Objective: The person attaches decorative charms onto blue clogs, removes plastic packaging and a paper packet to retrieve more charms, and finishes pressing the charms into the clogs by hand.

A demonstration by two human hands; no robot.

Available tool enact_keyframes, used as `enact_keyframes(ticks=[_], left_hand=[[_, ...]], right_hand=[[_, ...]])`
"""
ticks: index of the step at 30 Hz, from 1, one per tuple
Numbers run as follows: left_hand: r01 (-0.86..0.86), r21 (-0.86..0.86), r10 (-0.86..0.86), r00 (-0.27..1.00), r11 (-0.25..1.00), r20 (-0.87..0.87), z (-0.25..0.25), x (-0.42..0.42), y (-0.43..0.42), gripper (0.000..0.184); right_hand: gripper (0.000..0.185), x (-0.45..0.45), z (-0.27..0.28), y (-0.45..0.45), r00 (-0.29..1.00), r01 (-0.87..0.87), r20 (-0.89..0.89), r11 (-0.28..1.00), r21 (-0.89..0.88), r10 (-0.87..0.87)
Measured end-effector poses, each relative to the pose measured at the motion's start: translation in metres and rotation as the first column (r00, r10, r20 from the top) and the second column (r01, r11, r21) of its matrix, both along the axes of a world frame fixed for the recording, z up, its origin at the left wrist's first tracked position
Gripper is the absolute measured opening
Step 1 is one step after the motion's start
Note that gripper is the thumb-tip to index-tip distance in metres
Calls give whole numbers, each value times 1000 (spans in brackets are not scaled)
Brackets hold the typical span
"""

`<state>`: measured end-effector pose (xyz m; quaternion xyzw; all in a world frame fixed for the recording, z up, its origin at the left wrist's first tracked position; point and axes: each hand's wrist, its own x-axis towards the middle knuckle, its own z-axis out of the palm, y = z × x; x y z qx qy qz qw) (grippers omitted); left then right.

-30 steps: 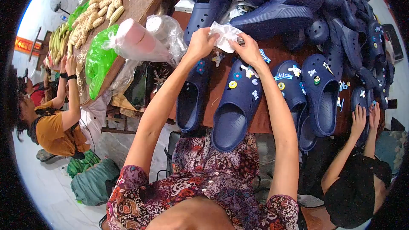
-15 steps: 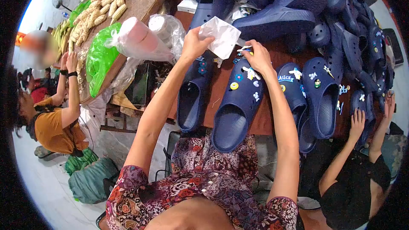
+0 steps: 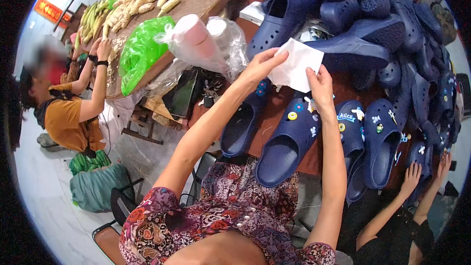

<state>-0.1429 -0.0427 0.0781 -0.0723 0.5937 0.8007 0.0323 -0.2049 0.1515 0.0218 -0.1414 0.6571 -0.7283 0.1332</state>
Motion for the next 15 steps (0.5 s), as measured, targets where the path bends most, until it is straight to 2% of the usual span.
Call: enact_keyframes(ticks=[2, 3, 5, 6, 8, 9, 10, 12, 14, 15], left_hand=[[-132, -8, 132, 991, 991, -2, 2, 3, 1, 37], [-144, -7, 144, 990, 990, -2, -4, 2, 0, 37], [-233, -64, 223, 965, 970, -139, -23, -2, -7, 27], [-241, -61, 230, 963, 969, -143, -30, -2, -9, 27], [-326, -324, 261, 938, 888, -230, -43, -3, -14, 21], [-378, -389, 283, 917, 840, -281, -45, -1, -13, 19], [-383, -389, 286, 915, 838, -285, -46, 0, -14, 19], [-502, -366, 374, 851, 784, -368, -47, 3, -13, 17], [-499, -354, 390, 857, 791, -337, -45, 7, -13, 17], [-467, -271, 400, 876, 842, -268, -46, 8, -13, 17]], right_hand=[[31, 1, 0, 4, 1000, -22, 4, 999, 23, 22], [29, 3, 2, 3, 1000, -11, -11, 1000, 10, 11], [28, 2, 0, 7, 1000, -24, -15, 1000, 17, 24], [27, 3, 0, 8, 1000, -22, -16, 999, 24, 22], [25, 3, -1, 8, 999, 0, -40, 1000, 20, 1], [25, 5, 1, 9, 998, -6, -58, 998, 57, 10], [25, 6, 4, 8, 997, -11, -78, 996, 93, 18], [23, 9, 6, 4, 994, 8, -108, 995, 104, 4], [22, 10, 9, 2, 993, 64, -111, 985, 159, -46], [22, 11, 9, 2, 993, 61, -113, 985, 160, -43]])
